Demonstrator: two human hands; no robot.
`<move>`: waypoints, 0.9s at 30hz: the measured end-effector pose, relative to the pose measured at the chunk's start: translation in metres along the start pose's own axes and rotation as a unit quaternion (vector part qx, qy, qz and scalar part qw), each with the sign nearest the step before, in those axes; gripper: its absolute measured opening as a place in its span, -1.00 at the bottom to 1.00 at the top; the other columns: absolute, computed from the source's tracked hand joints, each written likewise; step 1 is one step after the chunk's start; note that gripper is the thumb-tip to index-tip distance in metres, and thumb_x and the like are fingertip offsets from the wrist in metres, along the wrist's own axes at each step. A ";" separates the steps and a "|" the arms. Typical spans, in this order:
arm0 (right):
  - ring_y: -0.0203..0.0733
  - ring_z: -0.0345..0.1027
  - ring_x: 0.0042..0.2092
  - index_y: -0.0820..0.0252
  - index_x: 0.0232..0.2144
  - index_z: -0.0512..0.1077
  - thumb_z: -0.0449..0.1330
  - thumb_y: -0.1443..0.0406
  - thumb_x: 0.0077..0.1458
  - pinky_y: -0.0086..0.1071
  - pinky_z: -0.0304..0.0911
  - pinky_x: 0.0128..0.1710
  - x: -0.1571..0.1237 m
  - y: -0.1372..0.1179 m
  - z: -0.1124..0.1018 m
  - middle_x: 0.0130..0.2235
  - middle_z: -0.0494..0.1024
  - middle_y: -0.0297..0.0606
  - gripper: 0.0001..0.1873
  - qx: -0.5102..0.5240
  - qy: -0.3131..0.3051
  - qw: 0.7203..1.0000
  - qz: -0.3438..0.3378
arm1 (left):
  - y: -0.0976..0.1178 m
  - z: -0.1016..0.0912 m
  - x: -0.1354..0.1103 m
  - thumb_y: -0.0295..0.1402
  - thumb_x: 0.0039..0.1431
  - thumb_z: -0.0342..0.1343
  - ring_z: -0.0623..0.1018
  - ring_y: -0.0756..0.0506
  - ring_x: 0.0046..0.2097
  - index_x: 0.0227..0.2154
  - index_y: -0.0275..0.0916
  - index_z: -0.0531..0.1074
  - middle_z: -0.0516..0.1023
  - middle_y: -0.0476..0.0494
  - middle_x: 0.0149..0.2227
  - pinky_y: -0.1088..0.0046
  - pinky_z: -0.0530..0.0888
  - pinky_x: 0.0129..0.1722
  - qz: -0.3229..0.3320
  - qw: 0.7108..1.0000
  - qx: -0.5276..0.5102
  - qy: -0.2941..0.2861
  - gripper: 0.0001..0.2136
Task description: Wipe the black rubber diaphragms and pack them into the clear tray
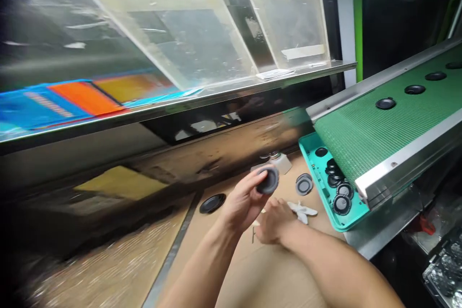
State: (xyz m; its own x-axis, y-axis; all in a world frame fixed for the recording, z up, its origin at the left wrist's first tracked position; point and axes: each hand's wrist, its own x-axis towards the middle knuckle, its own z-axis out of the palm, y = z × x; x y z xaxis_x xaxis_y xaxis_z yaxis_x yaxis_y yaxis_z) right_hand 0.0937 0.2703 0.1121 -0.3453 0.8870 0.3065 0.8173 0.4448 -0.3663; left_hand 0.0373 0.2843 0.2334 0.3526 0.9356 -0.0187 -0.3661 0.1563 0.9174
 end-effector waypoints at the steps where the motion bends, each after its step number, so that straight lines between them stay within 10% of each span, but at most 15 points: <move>1: 0.10 0.37 0.02 0.25 -0.10 0.53 0.21 0.20 0.12 -0.06 0.33 0.03 -0.001 0.001 0.000 -0.06 0.57 -0.02 -0.66 -0.004 -0.013 1.000 -0.007 | -0.007 -0.033 -0.010 -0.39 0.08 0.30 0.45 0.08 -0.48 -0.16 -0.32 0.59 0.58 -0.06 -0.37 0.64 0.37 -0.56 -0.029 0.998 -0.035 0.046 -0.76; 4: 0.05 0.34 0.00 0.18 -0.11 0.53 0.16 0.26 0.15 -0.09 0.30 0.02 -0.003 0.006 -0.004 -0.06 0.56 -0.08 -0.72 0.001 -0.004 1.000 -0.007 | -0.033 -0.106 -0.032 -0.50 0.17 0.15 0.45 0.08 -0.53 -0.25 -0.35 0.57 0.56 -0.06 -0.43 0.62 0.43 -0.57 -0.066 0.976 -0.116 0.172 -0.87; 7: 0.00 0.31 0.02 0.19 -0.02 0.51 0.12 0.31 0.18 -0.11 0.25 0.08 -0.001 0.007 -0.007 0.00 0.53 -0.07 -0.66 0.033 0.095 0.994 0.036 | -0.054 -0.139 -0.036 -0.55 0.23 0.07 0.62 -0.04 -0.34 -0.33 -0.37 0.53 0.62 -0.18 -0.34 0.43 0.60 -0.30 -0.053 0.970 -0.126 0.203 -0.87; 11: 0.00 0.28 0.10 0.22 0.10 0.48 0.10 0.26 0.25 -0.13 0.23 0.16 0.000 -0.008 -0.002 0.12 0.47 -0.03 -0.59 0.084 0.200 0.976 0.022 | -0.062 -0.148 -0.029 -0.51 0.28 0.07 0.65 -0.09 -0.26 -0.27 -0.39 0.52 0.65 -0.25 -0.27 0.28 0.61 -0.12 -0.045 0.975 -0.153 0.153 -0.88; 17: 0.08 0.20 0.13 0.20 0.15 0.46 0.06 0.25 0.31 -0.03 0.22 0.16 -0.007 -0.040 0.014 0.24 0.35 0.04 -0.57 0.006 0.105 0.992 -0.066 | -0.058 -0.146 -0.032 -0.17 0.38 -0.08 0.60 -0.30 0.05 -0.09 -0.40 0.51 0.61 -0.44 -0.04 -0.01 0.47 0.15 -0.097 0.944 -0.315 0.030 -0.60; 27: 0.05 0.21 0.07 0.17 0.14 0.47 0.01 0.27 0.34 -0.08 0.22 0.11 0.005 -0.037 0.010 0.18 0.40 -0.01 -0.58 -0.032 0.085 0.995 -0.034 | -0.067 -0.146 -0.026 -0.33 0.40 -0.08 0.59 -0.23 0.07 -0.12 -0.39 0.52 0.62 -0.37 -0.03 0.15 0.47 0.18 -0.095 0.946 -0.309 0.039 -0.70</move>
State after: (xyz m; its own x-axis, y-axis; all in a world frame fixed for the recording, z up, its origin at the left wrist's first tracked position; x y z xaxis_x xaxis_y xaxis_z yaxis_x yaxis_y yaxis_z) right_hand 0.0572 0.2591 0.1180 -0.3216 0.8195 0.4743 0.8246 0.4886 -0.2851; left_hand -0.0736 0.2959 0.1145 0.4061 0.8890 -0.2118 -0.7440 0.4562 0.4882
